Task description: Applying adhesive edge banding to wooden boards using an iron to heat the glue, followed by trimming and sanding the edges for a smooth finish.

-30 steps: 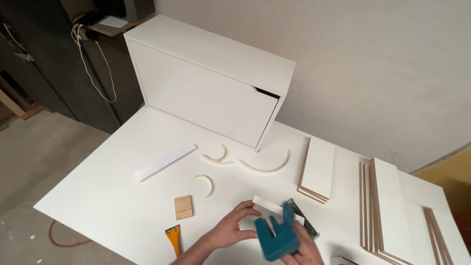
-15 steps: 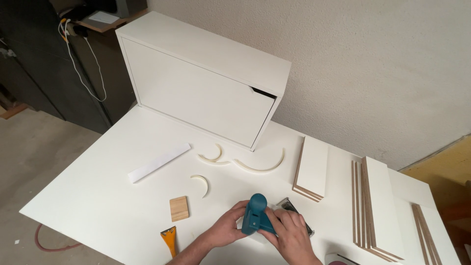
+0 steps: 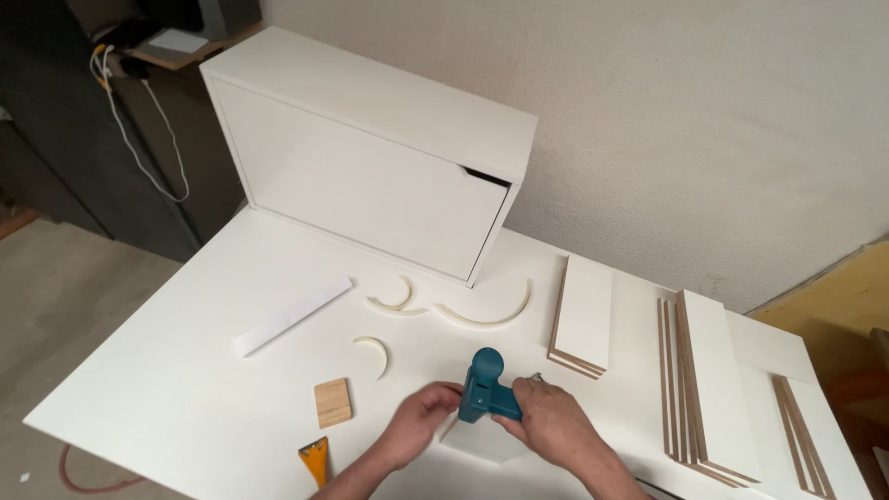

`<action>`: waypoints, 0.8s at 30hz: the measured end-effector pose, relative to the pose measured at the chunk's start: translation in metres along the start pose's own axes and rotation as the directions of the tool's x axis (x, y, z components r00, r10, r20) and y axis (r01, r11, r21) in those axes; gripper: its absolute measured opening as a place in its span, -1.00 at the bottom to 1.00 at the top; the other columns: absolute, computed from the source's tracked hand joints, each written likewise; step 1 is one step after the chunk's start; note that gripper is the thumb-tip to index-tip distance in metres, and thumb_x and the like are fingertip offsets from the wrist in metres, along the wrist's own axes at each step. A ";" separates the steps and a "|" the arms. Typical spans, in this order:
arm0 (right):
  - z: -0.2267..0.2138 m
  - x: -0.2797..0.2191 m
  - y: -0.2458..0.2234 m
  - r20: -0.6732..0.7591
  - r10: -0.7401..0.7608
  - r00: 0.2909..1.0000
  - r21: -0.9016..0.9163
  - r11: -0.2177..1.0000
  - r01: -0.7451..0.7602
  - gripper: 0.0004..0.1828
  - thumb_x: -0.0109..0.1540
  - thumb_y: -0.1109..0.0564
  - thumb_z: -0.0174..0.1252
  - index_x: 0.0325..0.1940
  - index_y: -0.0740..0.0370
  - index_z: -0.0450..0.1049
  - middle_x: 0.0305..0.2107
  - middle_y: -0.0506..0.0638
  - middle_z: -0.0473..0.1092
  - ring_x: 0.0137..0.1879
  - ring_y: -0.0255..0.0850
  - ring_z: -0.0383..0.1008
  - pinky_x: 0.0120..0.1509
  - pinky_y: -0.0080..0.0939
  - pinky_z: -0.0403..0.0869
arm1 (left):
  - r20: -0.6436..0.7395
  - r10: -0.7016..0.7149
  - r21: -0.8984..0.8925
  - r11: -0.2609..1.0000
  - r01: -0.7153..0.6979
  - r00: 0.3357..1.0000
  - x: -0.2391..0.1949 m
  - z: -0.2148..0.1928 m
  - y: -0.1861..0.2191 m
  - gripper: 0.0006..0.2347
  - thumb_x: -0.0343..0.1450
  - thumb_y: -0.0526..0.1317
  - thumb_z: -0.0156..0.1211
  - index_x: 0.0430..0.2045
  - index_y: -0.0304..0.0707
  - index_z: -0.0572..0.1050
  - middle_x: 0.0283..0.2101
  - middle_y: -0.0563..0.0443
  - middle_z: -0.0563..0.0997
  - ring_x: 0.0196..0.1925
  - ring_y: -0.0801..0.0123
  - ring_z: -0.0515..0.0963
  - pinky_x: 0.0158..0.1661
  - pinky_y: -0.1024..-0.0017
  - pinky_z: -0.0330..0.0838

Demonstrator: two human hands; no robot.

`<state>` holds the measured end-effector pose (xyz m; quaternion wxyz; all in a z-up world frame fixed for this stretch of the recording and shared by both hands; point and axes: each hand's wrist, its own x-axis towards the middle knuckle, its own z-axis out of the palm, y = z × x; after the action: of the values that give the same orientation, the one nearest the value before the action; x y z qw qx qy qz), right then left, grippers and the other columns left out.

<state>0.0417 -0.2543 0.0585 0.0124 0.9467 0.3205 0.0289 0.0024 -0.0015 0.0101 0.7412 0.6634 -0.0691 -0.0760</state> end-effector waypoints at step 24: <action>-0.045 -0.008 -0.028 0.198 0.144 0.970 0.250 0.949 -0.192 -0.21 -0.01 -0.57 0.46 -0.15 0.00 0.29 -0.34 -0.07 0.45 -0.14 -0.01 0.46 -0.10 0.00 0.42 | -0.104 -0.576 0.183 0.790 0.585 0.811 -0.010 0.017 0.141 -0.69 0.17 -0.01 0.45 -0.48 -0.19 0.50 -0.44 0.09 0.50 -0.39 0.45 0.42 -0.33 0.52 0.28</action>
<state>0.0153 -0.2364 0.1017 -0.0894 0.9624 0.2371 -0.0980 -0.0081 -0.0011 0.1524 0.6103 0.7272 0.1459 -0.2782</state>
